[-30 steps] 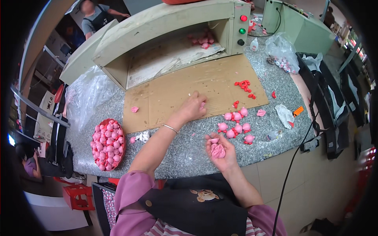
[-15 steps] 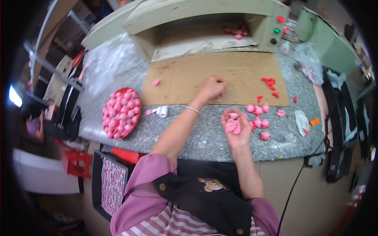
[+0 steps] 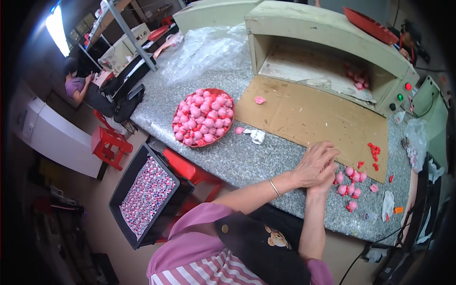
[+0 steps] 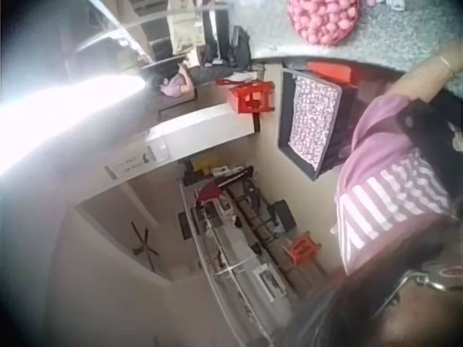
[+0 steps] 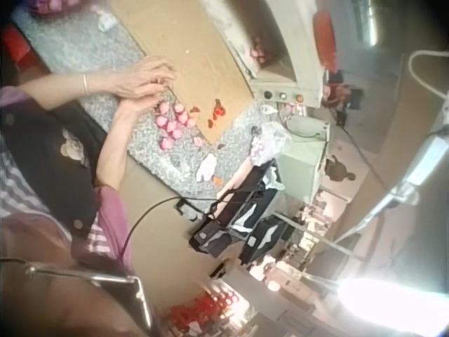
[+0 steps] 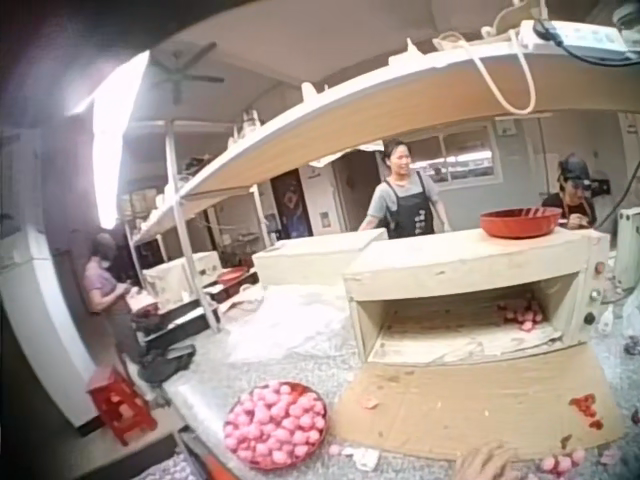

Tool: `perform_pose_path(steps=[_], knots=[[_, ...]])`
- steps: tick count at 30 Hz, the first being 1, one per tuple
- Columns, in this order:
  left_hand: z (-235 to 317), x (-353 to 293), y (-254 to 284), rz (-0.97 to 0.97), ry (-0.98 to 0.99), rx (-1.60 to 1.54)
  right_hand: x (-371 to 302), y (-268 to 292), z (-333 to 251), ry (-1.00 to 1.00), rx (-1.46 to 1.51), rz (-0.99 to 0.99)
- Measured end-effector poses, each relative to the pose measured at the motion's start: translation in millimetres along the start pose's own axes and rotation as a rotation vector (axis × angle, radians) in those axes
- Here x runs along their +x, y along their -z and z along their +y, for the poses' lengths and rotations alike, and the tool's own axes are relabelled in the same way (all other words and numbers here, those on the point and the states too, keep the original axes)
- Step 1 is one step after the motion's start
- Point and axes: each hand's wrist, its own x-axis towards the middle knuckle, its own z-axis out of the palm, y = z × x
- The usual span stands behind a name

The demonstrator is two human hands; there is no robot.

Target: Assembling small pink plastic components using glue.

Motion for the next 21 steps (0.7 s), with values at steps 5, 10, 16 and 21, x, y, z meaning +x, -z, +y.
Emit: perform_pose_path(steps=[5,10,16,21], knots=[[-59.8,27.9,47.6,0.152,0.091,-0.066,1.4,-0.8,-7.6,-0.156,0.346,0.356],[-184.5,30.4,132.2,-0.089,0.085,0.733,-0.4,-14.2,-5.2,-0.174,0.415,0.439],[-197.7,32.0,155.5,-0.504,0.339,0.716,-2.3,-17.5,5.1,-0.226,0.386,0.396],[-155.5,15.8,187.9,-0.506,0.362,0.548,2.1,-8.6,-0.2,-0.241,0.401,0.336]])
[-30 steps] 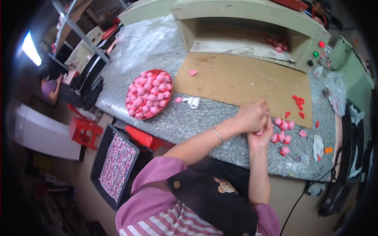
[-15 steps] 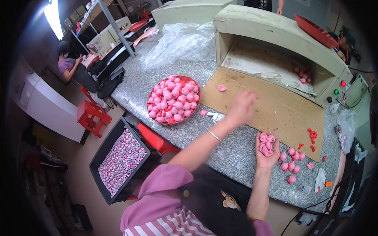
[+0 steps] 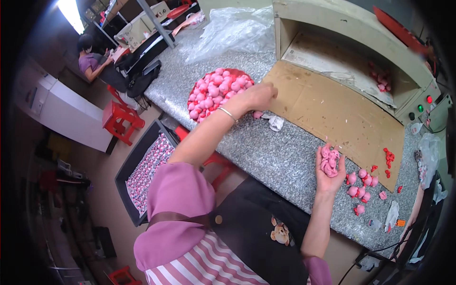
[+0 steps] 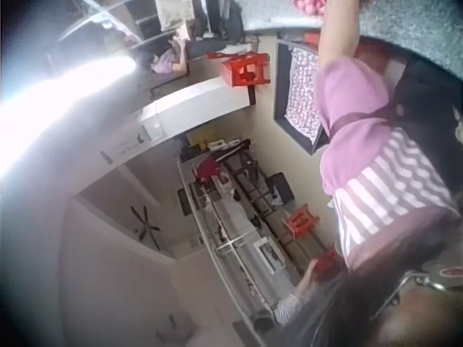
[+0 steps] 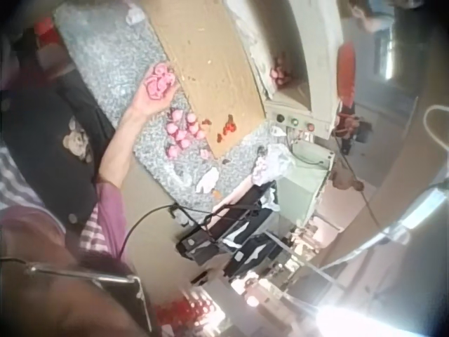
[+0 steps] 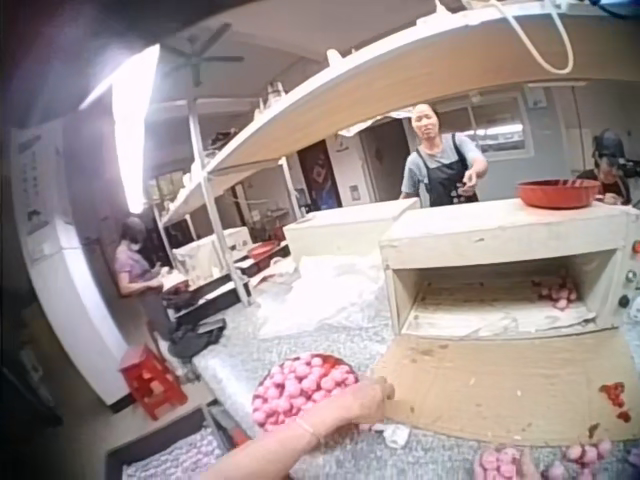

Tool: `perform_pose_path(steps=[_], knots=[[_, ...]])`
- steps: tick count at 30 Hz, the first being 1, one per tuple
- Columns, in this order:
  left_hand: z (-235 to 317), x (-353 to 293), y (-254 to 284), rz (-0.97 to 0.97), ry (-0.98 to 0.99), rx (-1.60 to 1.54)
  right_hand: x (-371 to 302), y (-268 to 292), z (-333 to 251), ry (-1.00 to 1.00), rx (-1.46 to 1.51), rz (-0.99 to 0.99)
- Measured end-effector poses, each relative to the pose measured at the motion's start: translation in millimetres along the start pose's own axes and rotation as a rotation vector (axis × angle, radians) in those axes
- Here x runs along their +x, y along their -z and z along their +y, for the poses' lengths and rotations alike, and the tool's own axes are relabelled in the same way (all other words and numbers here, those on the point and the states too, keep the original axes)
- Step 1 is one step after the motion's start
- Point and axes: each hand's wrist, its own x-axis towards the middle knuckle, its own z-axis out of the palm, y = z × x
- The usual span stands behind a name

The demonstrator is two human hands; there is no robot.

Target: Assembling small pink plastic components using glue.

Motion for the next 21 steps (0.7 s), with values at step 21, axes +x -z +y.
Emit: perform_pose_path(steps=[21], knots=[[90.9,-81.2,-27.6,0.150,0.135,-1.864,-12.0,2.0,42.8,-0.014,-0.059,-0.059]])
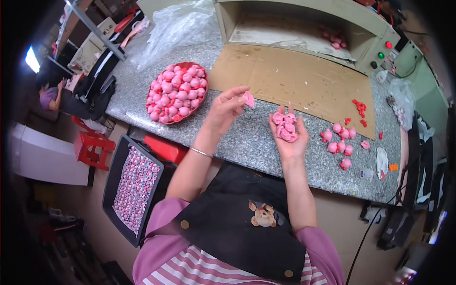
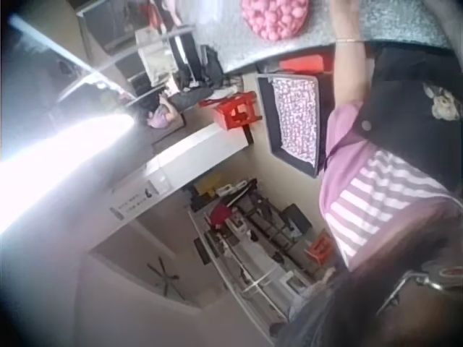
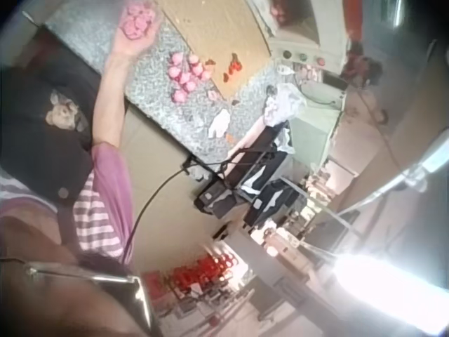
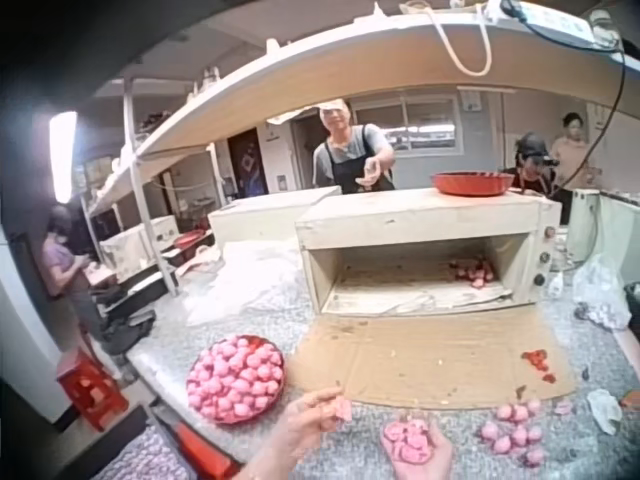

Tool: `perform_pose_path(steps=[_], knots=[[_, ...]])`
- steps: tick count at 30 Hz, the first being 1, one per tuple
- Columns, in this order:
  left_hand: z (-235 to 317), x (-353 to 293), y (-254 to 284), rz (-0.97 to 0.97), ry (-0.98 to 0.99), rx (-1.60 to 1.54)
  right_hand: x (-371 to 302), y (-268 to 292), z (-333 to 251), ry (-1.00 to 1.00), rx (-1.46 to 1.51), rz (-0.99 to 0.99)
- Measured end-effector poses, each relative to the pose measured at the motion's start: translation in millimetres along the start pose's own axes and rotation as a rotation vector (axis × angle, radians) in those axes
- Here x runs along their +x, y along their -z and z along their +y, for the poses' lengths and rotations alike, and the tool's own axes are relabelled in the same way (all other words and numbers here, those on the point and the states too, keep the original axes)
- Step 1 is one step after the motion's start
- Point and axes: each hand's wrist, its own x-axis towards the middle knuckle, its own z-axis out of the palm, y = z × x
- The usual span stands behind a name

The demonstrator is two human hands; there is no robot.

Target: Assembling small pink plastic components using glue.

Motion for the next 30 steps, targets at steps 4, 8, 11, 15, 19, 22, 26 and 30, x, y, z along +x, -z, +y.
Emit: perform_pose_path(steps=[4,8,11,15,19,22,26,30], knots=[[-66.9,-5.1,-22.4,0.061,0.076,-0.567,-0.7,7.0,0.3,0.048,-0.036,-0.086],[-94.8,-5.1,-61.8,0.204,0.180,-0.625,2.8,5.4,-2.0,0.350,-0.484,-0.111],[-100.5,2.3,-76.0,0.149,0.143,-0.597,-6.4,-12.7,2.7,0.897,-1.401,-0.123],[-112.5,20.7,-29.4,-0.227,0.142,-0.623,-10.4,-31.2,15.2,1.263,-1.978,-0.405],[-110.7,8.2,-75.7,-0.011,0.104,-0.418,-7.1,-22.5,2.7,1.145,-2.316,-0.238],[-113.2,7.9,-74.3,-0.098,0.024,-0.453,-4.3,-29.9,5.4,1.071,-2.323,-0.247],[-115.8,24.3,-67.4,0.042,0.041,-0.494,-6.2,-45.4,7.2,1.140,-2.162,-0.332],[-114.1,52.0,-70.7,0.015,0.269,-0.820,-13.9,-48.1,-20.4,1.364,-1.989,-0.248]])
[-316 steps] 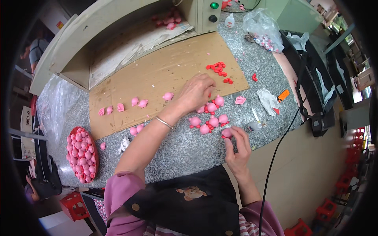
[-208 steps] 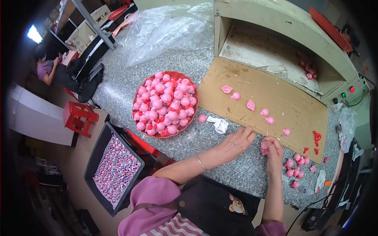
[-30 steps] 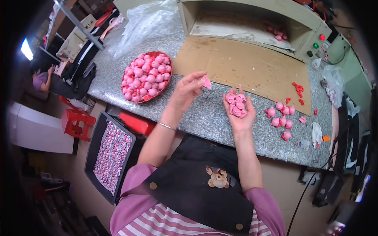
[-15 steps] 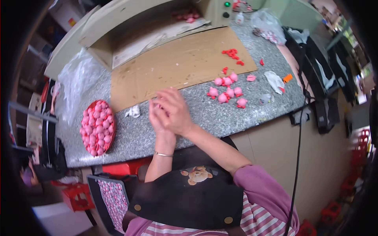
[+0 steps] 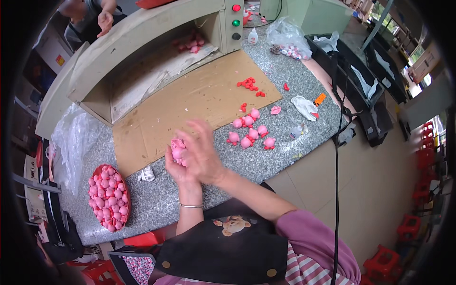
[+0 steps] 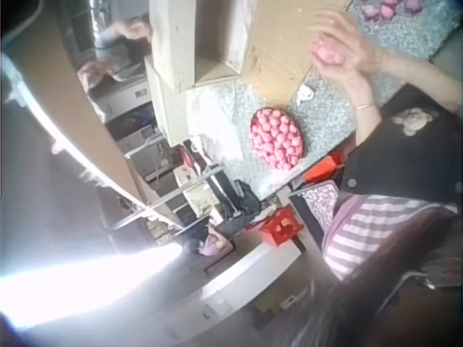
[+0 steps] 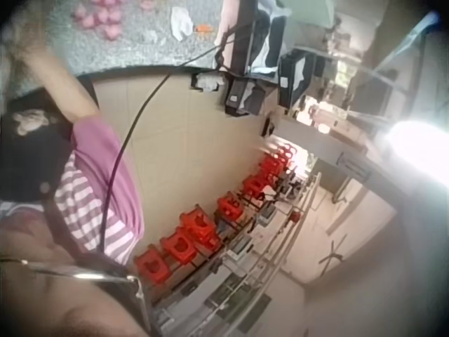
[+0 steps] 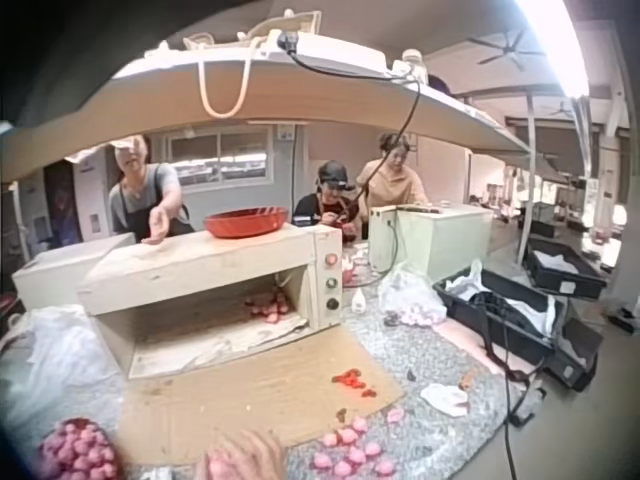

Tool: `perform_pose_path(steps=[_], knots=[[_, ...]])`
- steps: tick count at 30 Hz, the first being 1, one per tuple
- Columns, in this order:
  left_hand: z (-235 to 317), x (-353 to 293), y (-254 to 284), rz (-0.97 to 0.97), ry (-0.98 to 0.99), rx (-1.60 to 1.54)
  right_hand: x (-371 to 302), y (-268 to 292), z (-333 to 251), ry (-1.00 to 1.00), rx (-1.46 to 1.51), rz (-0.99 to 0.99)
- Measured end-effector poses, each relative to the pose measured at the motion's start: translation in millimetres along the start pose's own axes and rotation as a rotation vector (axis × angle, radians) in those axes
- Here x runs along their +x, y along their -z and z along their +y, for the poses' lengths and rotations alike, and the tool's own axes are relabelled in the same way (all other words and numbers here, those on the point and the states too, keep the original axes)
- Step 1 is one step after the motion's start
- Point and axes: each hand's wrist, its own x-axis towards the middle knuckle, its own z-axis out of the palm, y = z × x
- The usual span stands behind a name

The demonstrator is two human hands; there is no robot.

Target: Assembling small pink plastic components using glue.

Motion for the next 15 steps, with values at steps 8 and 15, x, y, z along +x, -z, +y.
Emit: perform_pose_path(steps=[8,15], knots=[[7.1,10.1,-34.4,0.136,0.042,-0.400,5.3,139.3,112.1,-0.236,-0.945,0.047],[20.8,11.2,-44.1,0.086,-0.009,-0.330,-9.0,148.4,135.1,-0.472,-0.945,-0.133]])
